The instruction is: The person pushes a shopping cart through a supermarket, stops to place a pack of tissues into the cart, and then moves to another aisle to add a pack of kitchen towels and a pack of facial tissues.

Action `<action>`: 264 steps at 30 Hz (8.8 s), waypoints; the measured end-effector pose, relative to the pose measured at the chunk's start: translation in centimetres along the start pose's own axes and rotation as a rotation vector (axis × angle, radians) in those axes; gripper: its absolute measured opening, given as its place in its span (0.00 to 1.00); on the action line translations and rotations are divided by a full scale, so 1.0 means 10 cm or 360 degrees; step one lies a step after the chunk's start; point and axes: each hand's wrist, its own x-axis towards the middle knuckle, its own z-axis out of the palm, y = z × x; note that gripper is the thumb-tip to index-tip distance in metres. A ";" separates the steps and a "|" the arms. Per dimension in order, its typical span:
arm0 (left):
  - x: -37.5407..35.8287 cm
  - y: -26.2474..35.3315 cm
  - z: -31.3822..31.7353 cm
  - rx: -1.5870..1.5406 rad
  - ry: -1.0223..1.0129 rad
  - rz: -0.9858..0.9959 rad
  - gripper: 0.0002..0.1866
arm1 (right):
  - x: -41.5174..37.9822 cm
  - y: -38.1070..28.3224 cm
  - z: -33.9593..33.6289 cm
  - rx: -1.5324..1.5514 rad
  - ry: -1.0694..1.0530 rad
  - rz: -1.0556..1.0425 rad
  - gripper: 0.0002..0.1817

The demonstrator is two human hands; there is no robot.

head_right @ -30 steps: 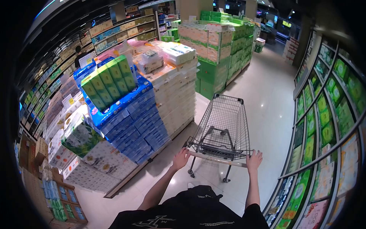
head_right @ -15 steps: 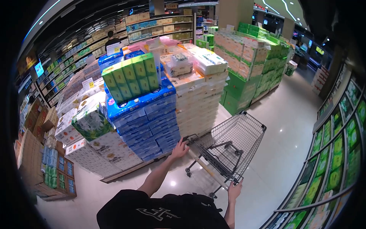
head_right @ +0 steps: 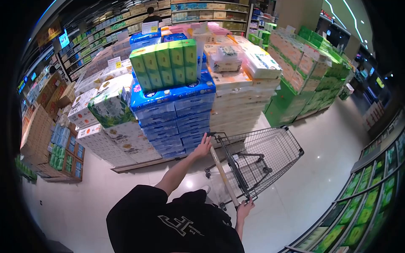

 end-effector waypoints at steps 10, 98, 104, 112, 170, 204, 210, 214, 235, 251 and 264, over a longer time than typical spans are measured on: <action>0.49 -0.27 0.01 -0.0123 -0.0086 0.0159 0.31 | 0.45 -0.11 0.17 0.0379 0.0029 0.0119 0.22; 3.87 1.44 -2.63 -0.1936 0.0922 0.0073 0.45 | 4.95 -6.40 2.03 0.1377 -0.1230 -0.0195 0.57; 3.93 1.53 -2.67 -0.1784 0.0888 0.0142 0.49 | 5.17 -6.65 2.10 0.1281 -0.1448 -0.0198 0.48; 3.92 1.59 -2.61 -0.1700 0.0999 0.0099 0.50 | 4.96 -6.70 1.93 0.1258 -0.1577 -0.0026 0.34; 4.90 0.79 3.78 -0.0242 -0.1875 -0.0211 0.43 | 6.03 0.63 2.57 0.0031 -0.0455 0.0467 0.44; 2.71 1.35 0.48 0.0390 0.0474 0.0537 0.11 | 4.81 -0.48 0.78 -0.0360 -0.0609 -0.0347 0.21; 2.70 1.46 0.66 0.0229 0.0612 0.0572 0.08 | 4.91 -0.40 0.63 -0.0349 -0.0668 -0.0223 0.19; 2.78 1.57 0.75 0.0291 0.0614 0.0594 0.08 | 5.01 -0.32 0.61 -0.0276 -0.0581 -0.0317 0.18; 3.48 2.04 1.20 0.0399 0.0406 0.0654 0.13 | 5.20 -0.73 0.08 -0.0229 -0.0098 -0.0038 0.21; 4.21 2.43 1.53 0.0558 -0.0153 0.0691 0.17 | 5.93 -0.75 -0.12 -0.0190 -0.0062 -0.0017 0.18; 4.65 2.66 1.83 0.0470 -0.0152 0.0849 0.16 | 6.34 -0.93 -0.16 -0.0306 -0.0031 -0.0204 0.22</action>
